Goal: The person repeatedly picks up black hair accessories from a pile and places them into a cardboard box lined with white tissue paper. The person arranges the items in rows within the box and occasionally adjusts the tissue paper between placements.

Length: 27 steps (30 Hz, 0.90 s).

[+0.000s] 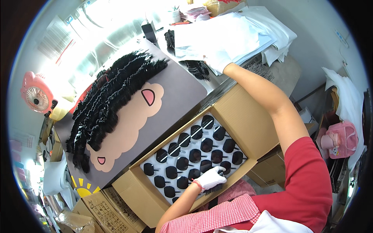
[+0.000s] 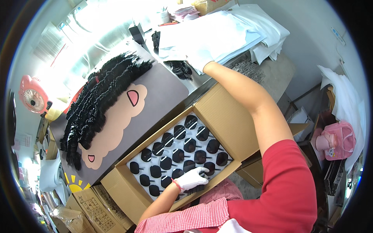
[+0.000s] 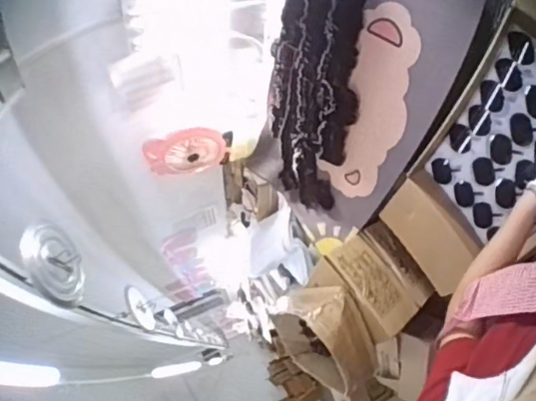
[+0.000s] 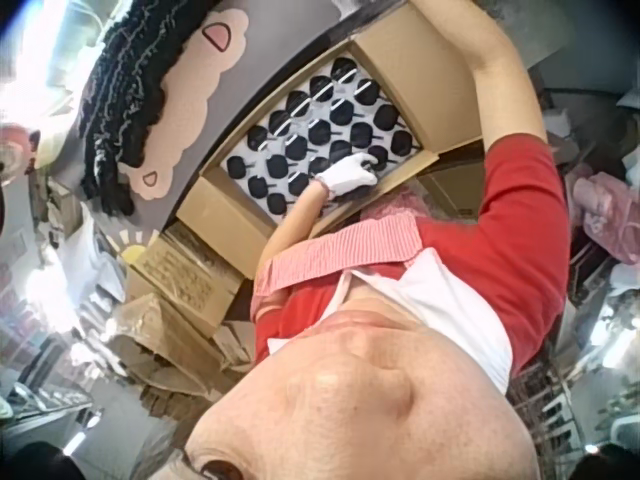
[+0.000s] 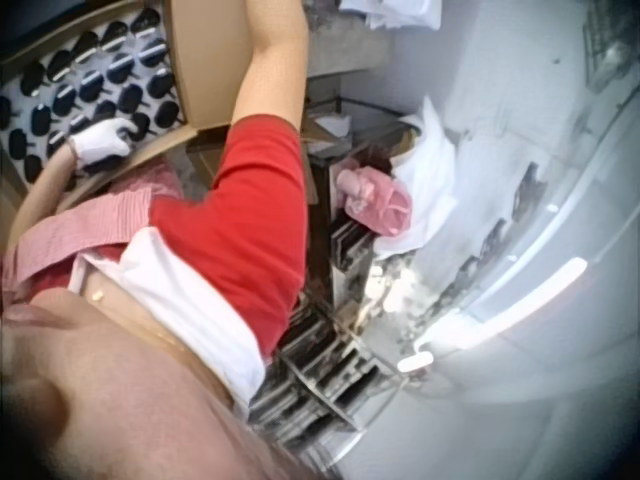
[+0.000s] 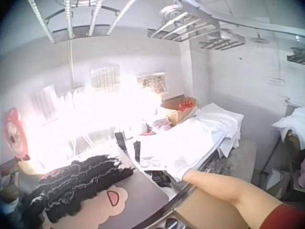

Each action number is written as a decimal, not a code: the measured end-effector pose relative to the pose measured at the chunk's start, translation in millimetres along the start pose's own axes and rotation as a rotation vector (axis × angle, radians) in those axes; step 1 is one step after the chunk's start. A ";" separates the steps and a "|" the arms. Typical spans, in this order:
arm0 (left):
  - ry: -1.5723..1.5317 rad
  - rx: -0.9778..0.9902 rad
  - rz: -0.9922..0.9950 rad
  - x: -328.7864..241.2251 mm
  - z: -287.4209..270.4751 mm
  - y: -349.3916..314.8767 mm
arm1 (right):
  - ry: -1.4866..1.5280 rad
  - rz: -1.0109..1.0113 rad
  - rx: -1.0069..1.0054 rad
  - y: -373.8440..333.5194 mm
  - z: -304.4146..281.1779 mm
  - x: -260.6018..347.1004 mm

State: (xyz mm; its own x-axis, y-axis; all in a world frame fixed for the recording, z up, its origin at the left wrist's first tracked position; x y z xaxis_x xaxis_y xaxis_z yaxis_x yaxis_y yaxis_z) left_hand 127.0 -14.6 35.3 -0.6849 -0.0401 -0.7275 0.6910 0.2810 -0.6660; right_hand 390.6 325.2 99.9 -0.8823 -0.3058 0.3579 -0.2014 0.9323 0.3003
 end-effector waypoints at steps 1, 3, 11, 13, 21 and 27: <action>-0.017 0.009 -0.018 0.9 0.9 3.9 | 0.076 0.052 0.062 3.4 -1.2 1.8; 0.020 0.008 0.015 -3.1 0.9 11.7 | 0.146 0.080 0.065 20.7 -2.0 -21.7; -0.408 -0.145 0.227 15.0 -2.7 -21.6 | 1.050 0.092 0.745 -20.6 -96.6 119.3; -0.628 -0.154 0.329 30.6 -11.0 -45.7 | 0.894 0.124 0.948 -71.4 -100.8 165.4; -1.416 -0.481 0.691 102.8 18.3 -178.7 | 0.770 -0.450 1.002 -257.7 40.0 228.8; -1.223 -0.380 0.613 95.7 23.5 -206.7 | 0.661 -0.468 0.821 -300.5 69.5 267.5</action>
State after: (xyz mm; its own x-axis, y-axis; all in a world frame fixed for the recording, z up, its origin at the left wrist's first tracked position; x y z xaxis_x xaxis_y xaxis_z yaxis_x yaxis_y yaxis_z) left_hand -75.9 -99.0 99.5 0.4598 -0.5559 -0.6926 0.5631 0.7855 -0.2566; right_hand 185.6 -23.4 43.9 -0.3023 -0.4700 0.8293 -0.8802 0.4716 -0.0536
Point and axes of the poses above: each hand's wrist, its own y-axis towards the middle knuckle, its own z-axis out of the palm, x = y × z, the point moved 1 cm from there along y, towards the middle knuckle, and after that the axes turned 15 degrees about y, right-handed, at the moved point
